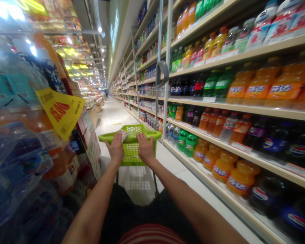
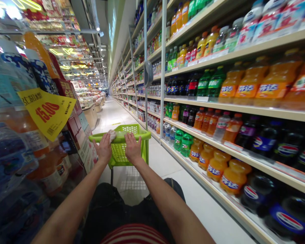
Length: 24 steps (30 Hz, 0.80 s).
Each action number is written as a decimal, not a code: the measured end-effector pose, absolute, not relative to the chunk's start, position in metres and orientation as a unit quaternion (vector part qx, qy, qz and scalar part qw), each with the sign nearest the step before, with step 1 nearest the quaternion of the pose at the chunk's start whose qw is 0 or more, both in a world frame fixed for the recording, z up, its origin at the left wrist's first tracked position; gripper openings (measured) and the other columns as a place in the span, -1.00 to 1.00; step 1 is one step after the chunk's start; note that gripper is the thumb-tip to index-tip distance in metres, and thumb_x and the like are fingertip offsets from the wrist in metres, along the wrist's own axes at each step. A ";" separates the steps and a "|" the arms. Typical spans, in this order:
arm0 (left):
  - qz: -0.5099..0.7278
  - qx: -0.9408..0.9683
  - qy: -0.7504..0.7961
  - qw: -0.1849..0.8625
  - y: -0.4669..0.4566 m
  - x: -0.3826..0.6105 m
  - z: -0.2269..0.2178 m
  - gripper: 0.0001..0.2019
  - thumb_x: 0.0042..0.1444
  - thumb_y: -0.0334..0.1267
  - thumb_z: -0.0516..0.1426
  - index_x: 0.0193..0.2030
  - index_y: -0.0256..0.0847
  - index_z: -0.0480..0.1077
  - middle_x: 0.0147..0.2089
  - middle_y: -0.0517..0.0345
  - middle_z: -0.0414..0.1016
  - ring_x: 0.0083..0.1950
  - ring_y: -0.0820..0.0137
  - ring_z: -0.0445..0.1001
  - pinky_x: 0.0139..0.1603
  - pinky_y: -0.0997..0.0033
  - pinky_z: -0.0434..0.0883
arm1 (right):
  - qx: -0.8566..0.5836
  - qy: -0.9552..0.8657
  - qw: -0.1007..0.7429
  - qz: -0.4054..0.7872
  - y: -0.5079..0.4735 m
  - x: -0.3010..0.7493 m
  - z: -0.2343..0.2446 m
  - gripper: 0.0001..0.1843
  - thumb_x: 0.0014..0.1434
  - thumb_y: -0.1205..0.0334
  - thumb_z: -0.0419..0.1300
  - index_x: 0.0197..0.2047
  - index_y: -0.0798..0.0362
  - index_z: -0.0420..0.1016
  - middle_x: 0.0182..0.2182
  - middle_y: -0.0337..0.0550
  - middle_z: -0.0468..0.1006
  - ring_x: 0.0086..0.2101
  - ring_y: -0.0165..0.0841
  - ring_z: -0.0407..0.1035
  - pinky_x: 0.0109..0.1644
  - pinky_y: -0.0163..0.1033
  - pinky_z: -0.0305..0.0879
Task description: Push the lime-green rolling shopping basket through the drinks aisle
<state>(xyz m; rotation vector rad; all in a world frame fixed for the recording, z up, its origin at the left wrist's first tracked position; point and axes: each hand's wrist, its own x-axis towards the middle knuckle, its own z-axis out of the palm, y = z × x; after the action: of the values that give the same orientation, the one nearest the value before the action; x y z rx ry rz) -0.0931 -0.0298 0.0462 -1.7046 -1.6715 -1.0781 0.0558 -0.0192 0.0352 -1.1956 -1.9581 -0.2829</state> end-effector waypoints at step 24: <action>-0.392 -0.638 -0.618 0.239 -0.026 -0.103 0.052 -0.55 0.12 -0.46 -0.12 0.15 -0.17 0.23 0.20 -0.04 0.29 0.22 0.28 0.24 0.30 -0.15 -0.26 | -0.458 -0.793 0.376 -0.141 -0.021 0.040 0.040 -0.37 0.04 0.44 -0.08 0.23 0.11 0.11 0.25 -0.03 0.08 0.25 -0.25 -0.13 0.25 0.14 -0.36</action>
<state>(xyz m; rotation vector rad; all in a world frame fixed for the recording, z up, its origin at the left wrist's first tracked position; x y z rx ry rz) -0.1028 -0.0265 0.0521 -1.7470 -1.6912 -1.0746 0.0399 -0.0212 0.0398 -1.1722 -2.0278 -0.3613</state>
